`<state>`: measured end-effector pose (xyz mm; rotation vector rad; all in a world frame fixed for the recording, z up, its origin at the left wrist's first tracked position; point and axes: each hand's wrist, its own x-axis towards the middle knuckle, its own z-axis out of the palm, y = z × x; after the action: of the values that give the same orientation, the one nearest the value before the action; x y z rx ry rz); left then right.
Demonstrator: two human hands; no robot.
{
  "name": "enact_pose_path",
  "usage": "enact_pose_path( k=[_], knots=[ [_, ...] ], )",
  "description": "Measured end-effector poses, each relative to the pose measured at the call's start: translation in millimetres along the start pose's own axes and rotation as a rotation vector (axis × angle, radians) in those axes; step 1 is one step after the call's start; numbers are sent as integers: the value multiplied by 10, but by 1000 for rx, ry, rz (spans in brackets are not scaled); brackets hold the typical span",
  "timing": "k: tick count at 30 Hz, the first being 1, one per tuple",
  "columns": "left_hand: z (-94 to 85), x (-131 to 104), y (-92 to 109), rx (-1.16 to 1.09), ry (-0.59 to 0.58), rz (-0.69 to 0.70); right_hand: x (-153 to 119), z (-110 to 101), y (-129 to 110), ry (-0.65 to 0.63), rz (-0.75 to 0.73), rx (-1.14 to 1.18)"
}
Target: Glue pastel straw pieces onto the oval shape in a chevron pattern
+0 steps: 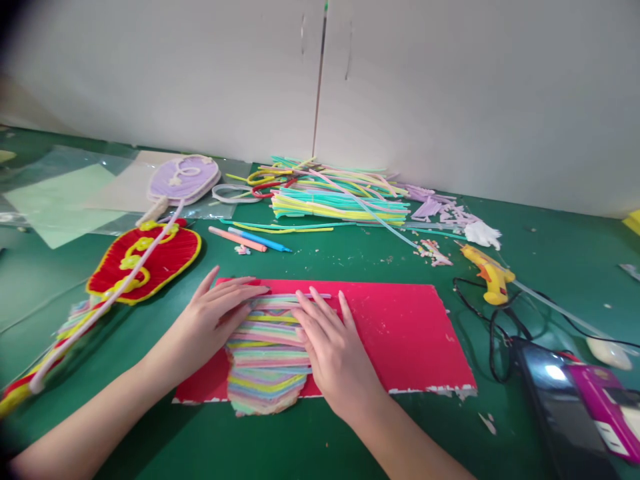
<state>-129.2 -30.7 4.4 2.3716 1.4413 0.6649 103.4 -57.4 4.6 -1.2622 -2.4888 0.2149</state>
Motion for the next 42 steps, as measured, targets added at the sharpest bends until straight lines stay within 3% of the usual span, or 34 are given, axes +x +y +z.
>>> enact_pose_path(
  k=[35, 38, 42],
  knots=[
    [76, 141, 64, -65, 17, 9, -11, -23, 10, -56, -27, -85],
    [82, 150, 67, -78, 27, 17, -13, -43, 16, -7, -50, -61],
    [93, 150, 71, -79, 17, 4, -15, -55, 62, 202, -34, 17]
  ],
)
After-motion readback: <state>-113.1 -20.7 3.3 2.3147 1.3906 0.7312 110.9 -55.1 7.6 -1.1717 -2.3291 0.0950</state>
